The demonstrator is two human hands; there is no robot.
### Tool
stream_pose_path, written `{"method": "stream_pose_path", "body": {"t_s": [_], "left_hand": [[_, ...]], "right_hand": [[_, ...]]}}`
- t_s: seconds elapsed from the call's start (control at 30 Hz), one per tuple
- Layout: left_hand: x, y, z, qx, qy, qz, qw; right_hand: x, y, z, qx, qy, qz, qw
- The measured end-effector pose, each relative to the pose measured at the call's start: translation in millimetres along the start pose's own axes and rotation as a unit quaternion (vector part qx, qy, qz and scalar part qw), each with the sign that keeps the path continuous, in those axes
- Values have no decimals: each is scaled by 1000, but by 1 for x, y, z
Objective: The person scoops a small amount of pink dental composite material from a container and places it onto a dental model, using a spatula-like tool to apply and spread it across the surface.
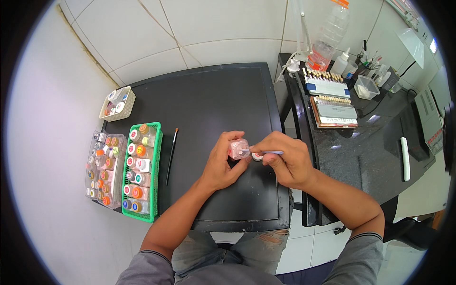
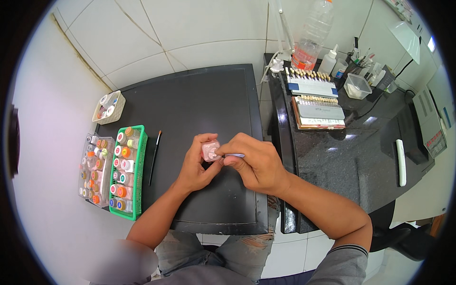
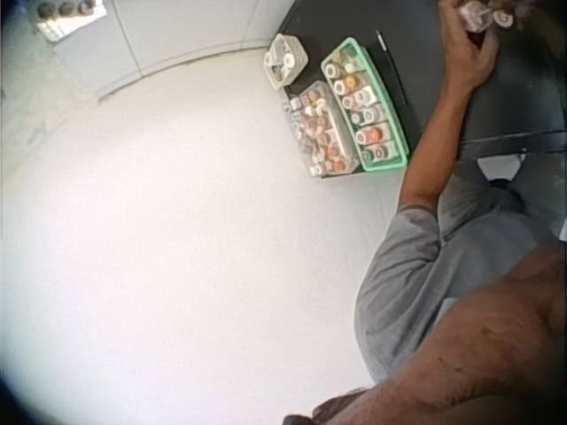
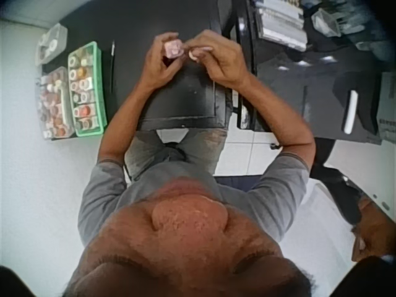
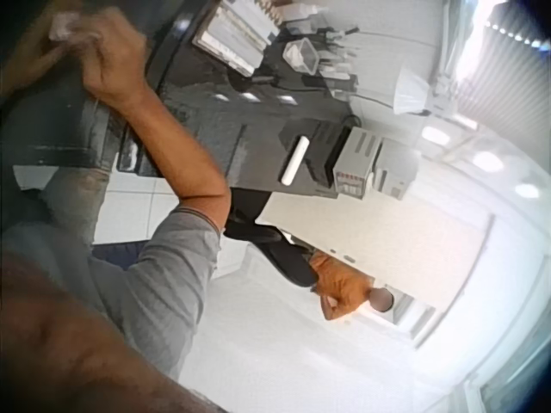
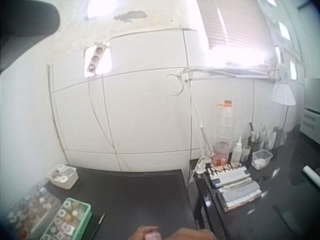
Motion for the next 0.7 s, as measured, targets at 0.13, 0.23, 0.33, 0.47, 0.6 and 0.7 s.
{"method": "stream_pose_path", "body": {"t_s": [0.13,0.23,0.33,0.47,0.6,0.7], "left_hand": [[-3,3,-1,8,26,29,999],[-6,3,1,25,30,29,999],[6,0,2,19,0,25,1000],[-1,1,1,26,-36,9,999],[-6,4,5,-4,-100,11,995],[-1,5,3,-17,-93,27,995]], "right_hand": [[0,-2,-2,30,6,42,999],[-5,-3,0,53,-47,34,997],[-3,2,2,12,-75,-8,997],[-8,-3,3,22,-101,0,995],[0,1,1,18,-80,0,997],[-1,-1,1,56,-90,19,994]]}}
Point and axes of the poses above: each hand's wrist, its own y-axis towards the middle knuckle, its own z-axis out of the palm, x = y × z, the point moved 2 cm from there along y, towards the middle knuckle, and after that the axes turned 3 degrees about -x, right-handed, at the moved point
